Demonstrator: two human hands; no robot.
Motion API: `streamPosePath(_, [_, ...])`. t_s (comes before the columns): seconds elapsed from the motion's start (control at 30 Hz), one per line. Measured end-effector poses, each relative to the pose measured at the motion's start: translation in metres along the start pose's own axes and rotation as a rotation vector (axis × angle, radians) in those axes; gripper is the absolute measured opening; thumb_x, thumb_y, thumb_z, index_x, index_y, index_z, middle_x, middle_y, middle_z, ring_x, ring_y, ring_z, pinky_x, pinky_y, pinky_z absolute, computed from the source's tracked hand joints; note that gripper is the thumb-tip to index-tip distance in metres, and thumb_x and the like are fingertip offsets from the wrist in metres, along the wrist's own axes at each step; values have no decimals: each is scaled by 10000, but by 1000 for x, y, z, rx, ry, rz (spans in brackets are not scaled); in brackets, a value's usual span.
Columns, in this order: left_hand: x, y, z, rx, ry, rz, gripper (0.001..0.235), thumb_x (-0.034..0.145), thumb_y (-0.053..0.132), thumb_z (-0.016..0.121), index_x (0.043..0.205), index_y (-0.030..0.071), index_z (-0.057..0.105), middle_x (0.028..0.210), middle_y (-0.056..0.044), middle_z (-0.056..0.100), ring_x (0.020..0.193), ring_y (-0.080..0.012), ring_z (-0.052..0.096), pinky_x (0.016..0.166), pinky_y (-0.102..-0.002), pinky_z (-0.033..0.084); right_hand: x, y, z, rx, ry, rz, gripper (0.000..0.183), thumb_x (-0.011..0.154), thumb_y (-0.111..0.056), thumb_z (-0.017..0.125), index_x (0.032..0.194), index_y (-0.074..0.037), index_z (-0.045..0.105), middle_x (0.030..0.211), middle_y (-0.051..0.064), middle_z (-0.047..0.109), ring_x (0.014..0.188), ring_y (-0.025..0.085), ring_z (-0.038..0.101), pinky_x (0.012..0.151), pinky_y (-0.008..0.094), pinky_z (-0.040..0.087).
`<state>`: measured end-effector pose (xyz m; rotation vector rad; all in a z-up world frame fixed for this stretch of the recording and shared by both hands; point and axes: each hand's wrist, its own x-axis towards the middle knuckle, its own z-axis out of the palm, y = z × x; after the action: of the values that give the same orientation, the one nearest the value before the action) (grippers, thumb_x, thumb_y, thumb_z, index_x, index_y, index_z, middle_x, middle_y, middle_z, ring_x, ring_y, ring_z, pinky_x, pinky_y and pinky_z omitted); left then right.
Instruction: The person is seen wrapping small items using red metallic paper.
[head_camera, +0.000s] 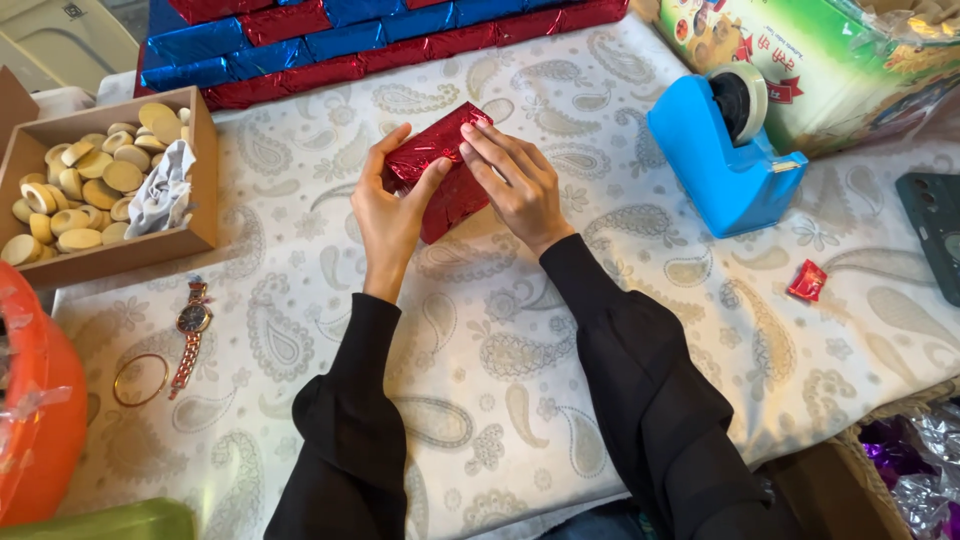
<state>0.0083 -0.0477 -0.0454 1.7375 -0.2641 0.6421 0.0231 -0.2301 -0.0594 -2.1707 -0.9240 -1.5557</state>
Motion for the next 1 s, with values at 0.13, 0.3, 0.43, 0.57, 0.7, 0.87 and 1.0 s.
streamPosePath(0.13, [-2, -9, 1, 18, -11, 53, 557, 874, 196, 896, 1339, 35, 634, 1118, -122, 764, 949, -165, 749, 848, -315, 614, -5, 2, 4, 3, -17, -6, 204, 983, -6, 688, 1177, -3, 753, 1361, 89, 679, 1284, 240, 651, 1023, 351, 564])
streamPosePath(0.3, [-5, -11, 3, 63, 0, 128, 570, 898, 193, 878, 1373, 57, 594, 1160, -137, 746, 992, -197, 761, 865, -322, 619, -7, 1, 2, -16, -49, -21, 204, 1003, -6, 653, 1193, -8, 726, 1426, 94, 629, 1331, 251, 619, 1100, 394, 536])
streamPosePath(0.43, [-8, -12, 5, 109, 38, 174, 610, 903, 188, 885, 1378, 60, 524, 1165, -165, 735, 1008, -249, 765, 866, -343, 607, -14, 7, 12, 55, 13, 7, 267, 989, 16, 607, 1231, -54, 696, 1423, 140, 592, 1336, 300, 594, 1142, 425, 513])
streamPosePath(0.57, [-8, -13, 4, 94, 49, 164, 643, 903, 196, 882, 1370, 64, 462, 1151, -167, 731, 994, -250, 769, 850, -343, 609, 1, 10, 1, 119, 91, 81, 256, 969, 5, 618, 1202, -83, 680, 1300, 144, 611, 1196, 317, 624, 1039, 409, 524])
streamPosePath(0.7, [-8, -15, 5, 75, 46, 184, 646, 909, 187, 879, 1362, 65, 435, 1159, -174, 723, 995, -253, 771, 840, -340, 612, 36, 10, -20, 200, -10, 227, 169, 974, -36, 711, 1130, -98, 735, 1089, 49, 671, 991, 242, 632, 878, 367, 515])
streamPosePath(0.87, [-8, -12, 5, 86, 51, 184, 646, 898, 184, 885, 1349, 62, 441, 1147, -169, 727, 966, -247, 774, 801, -331, 609, 58, 10, -36, 390, -236, 211, 148, 927, -75, 780, 1068, -113, 806, 982, 8, 690, 941, 210, 613, 865, 347, 524])
streamPosePath(1.0, [-8, -13, 5, 95, 49, 182, 631, 898, 186, 881, 1338, 58, 447, 1160, -167, 726, 942, -235, 775, 770, -319, 611, 57, 5, -35, 285, -346, 91, 134, 880, -86, 795, 1014, -98, 798, 977, 6, 699, 954, 195, 618, 875, 346, 524])
